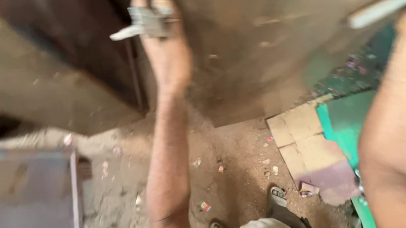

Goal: The person uses a hammer to repeatedly strike a large metal sheet, likely to flatten or shape it. The person holds the sheet with one hand while hammering with the other, moving across different areas of the sheet.

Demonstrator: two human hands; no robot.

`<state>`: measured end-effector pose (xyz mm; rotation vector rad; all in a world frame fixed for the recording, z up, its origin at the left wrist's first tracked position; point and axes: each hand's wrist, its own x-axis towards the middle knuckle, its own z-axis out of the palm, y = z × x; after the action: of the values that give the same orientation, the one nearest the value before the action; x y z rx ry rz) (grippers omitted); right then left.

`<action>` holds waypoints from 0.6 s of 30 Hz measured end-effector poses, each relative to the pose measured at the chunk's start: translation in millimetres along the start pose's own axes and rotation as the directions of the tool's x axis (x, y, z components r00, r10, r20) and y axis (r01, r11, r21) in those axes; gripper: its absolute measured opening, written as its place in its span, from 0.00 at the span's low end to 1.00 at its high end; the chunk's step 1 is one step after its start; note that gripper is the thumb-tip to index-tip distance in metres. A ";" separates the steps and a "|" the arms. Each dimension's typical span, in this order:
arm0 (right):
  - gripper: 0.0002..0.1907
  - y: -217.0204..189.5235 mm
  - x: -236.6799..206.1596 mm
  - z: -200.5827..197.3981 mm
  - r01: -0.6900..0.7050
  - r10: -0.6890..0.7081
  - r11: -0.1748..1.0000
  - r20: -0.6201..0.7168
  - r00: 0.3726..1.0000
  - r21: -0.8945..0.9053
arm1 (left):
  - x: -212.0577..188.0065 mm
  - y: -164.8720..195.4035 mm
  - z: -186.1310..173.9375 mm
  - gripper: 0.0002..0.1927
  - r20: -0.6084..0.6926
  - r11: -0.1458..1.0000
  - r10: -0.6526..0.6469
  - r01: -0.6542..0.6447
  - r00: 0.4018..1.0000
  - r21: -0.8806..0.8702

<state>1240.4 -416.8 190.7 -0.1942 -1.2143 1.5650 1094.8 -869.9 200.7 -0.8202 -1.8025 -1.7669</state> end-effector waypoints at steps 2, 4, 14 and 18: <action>0.35 -3.7 -5.2 0.4 0.050 -0.050 0.999 -0.041 0.998 0.014 | 20.7 -16.5 -4.2 0.37 -0.060 0.996 -0.061 0.056 0.996 -0.072; 0.34 -8.7 -7.8 1.3 0.104 -0.101 0.994 -0.083 0.991 0.023 | 42.2 -26.9 -4.2 0.38 -0.090 0.985 -0.116 0.103 0.989 -0.136; 0.23 -6.8 -57.6 -15.4 0.182 -0.162 0.983 -0.311 0.936 0.035 | 29.5 -48.5 -11.2 0.35 -0.143 0.969 -0.101 0.130 0.985 0.211; 0.15 -3.1 -65.5 -15.7 0.187 -0.152 0.981 -0.418 0.896 0.044 | 25.7 -61.8 -34.6 0.35 -0.091 0.978 -0.205 0.208 0.975 0.031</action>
<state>1278.6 -460.5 156.4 -0.3386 -0.8079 1.3333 1030.6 -901.3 176.8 -0.5460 -1.9166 -1.8562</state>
